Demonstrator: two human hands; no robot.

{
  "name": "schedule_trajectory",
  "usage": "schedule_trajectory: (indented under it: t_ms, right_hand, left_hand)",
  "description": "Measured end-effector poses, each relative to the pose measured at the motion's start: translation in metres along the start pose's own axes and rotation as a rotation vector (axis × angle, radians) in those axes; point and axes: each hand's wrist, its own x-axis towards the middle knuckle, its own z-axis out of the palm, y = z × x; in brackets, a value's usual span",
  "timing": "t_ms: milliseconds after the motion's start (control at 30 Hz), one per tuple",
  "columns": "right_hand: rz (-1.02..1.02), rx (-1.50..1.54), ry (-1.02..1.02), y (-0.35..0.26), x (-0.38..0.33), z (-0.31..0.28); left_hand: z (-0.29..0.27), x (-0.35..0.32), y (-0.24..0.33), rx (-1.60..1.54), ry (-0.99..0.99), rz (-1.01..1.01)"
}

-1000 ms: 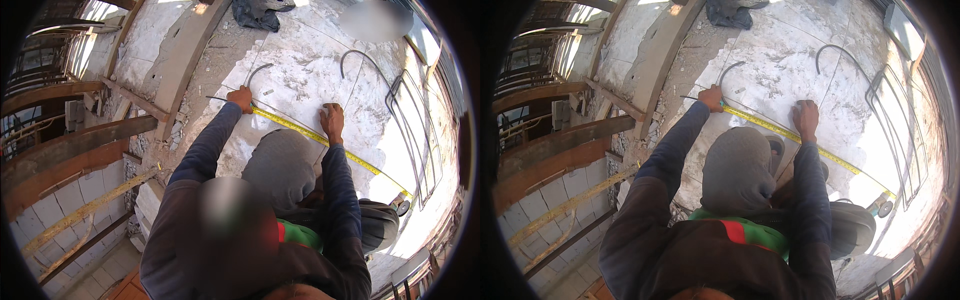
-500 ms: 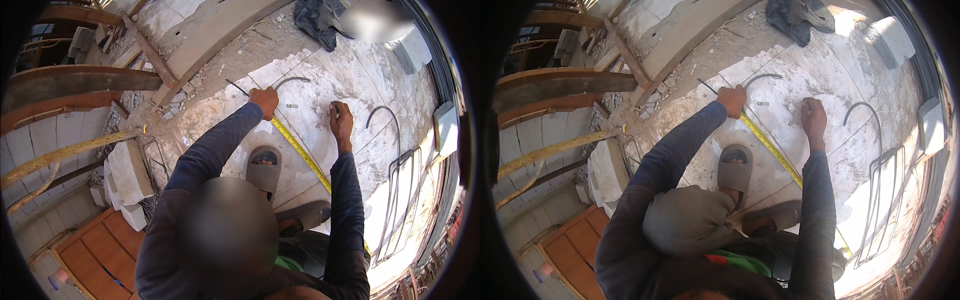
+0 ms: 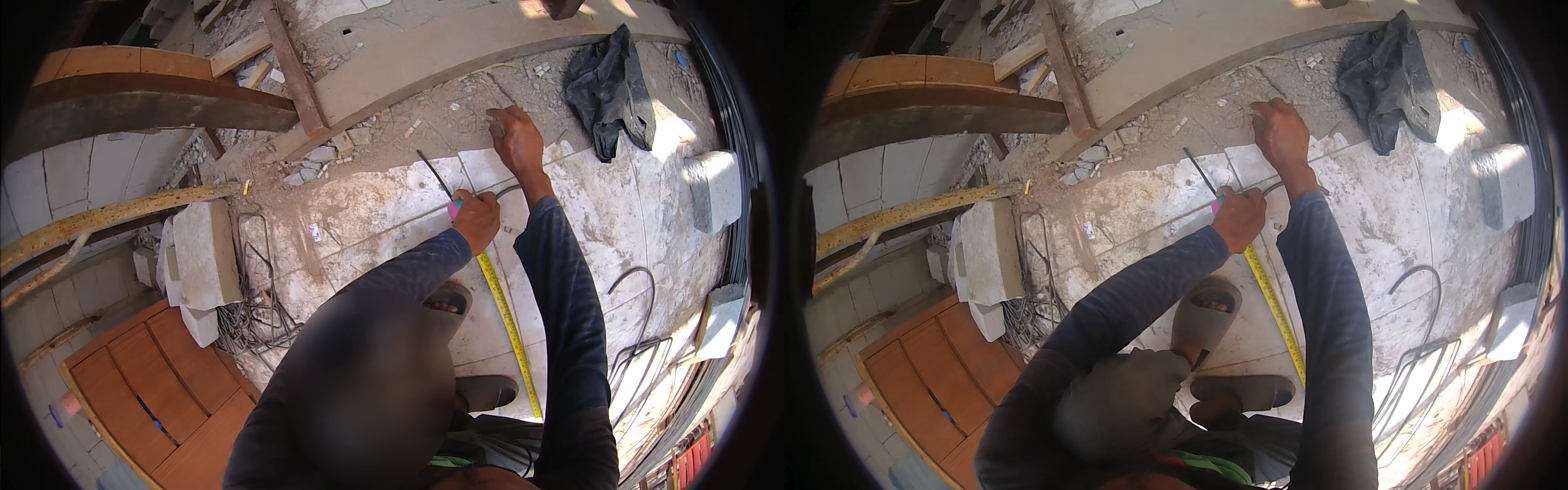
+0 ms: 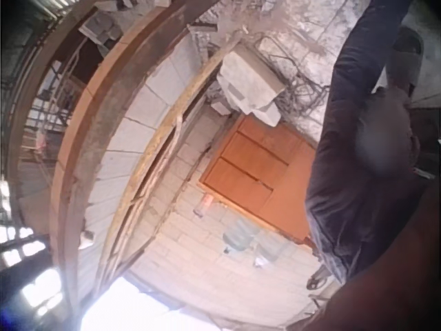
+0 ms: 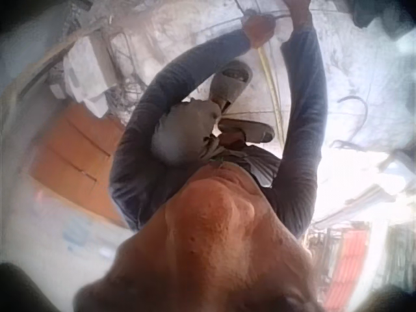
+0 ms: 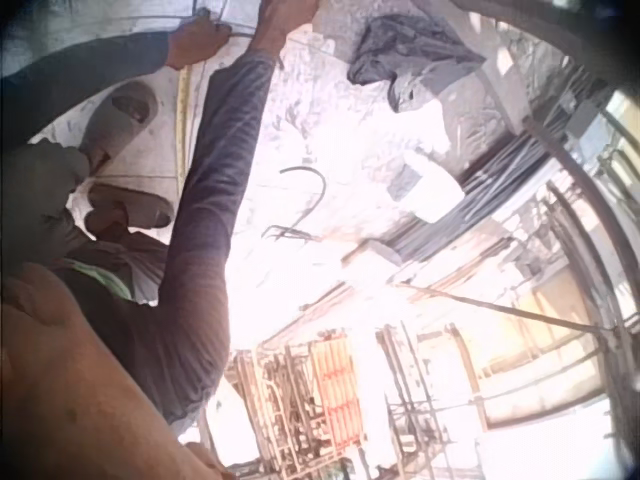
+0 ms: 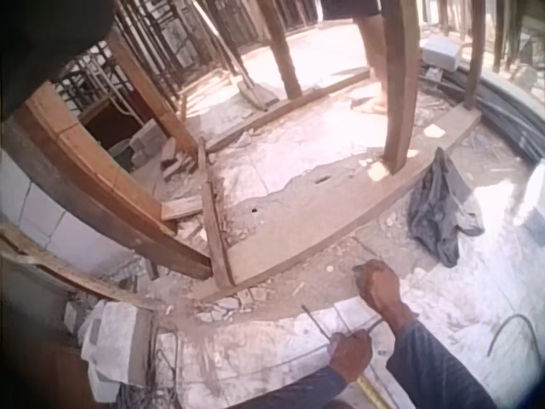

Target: The person measures a metal rod with a tape measure, marks it, and cuts it using an angle grinder. They repeat this process for several rods, arranging the cut pieces on the floor.

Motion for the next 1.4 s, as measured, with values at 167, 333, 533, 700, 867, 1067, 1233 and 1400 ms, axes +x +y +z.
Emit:
schedule_trajectory:
  t_ms: [167,333,533,700,867,1067,1233,1400]
  right_hand:
    - [-0.062,-0.127,0.041,-0.006,0.052,0.048]
    - [-0.115,-0.22,0.025,-0.009,0.06,0.074]
    - [-0.009,-0.297,0.026,-0.003,0.075,0.069]
    - [0.064,-0.182,0.022,-0.023,0.067,0.069]
    - [-0.154,-0.04,-0.026,-0.053,0.054,0.083]
    - [-0.125,0.318,-0.176,-0.097,0.047,0.085]
    - [-0.099,0.541,-0.031,-0.111,0.019,0.021]
    - [0.01,0.478,0.241,-0.062,-0.042,-0.048]
  left_hand:
    - [0.015,0.004,0.005,-0.348,0.094,-0.078]
    - [0.017,-0.003,0.006,-0.357,0.151,-0.104]
    - [-0.012,-0.009,-0.005,-0.036,0.087,-0.027]
    - [0.003,-0.003,-0.002,-0.274,0.201,-0.058]
    - [0.038,0.003,0.017,-0.346,0.369,-0.125]
    - [0.027,0.005,0.016,-0.201,-0.035,-0.133]
    - [0.039,0.009,0.019,-0.374,0.155,-0.118]
    - [-0.005,0.0,0.001,-0.016,-0.135,0.022]
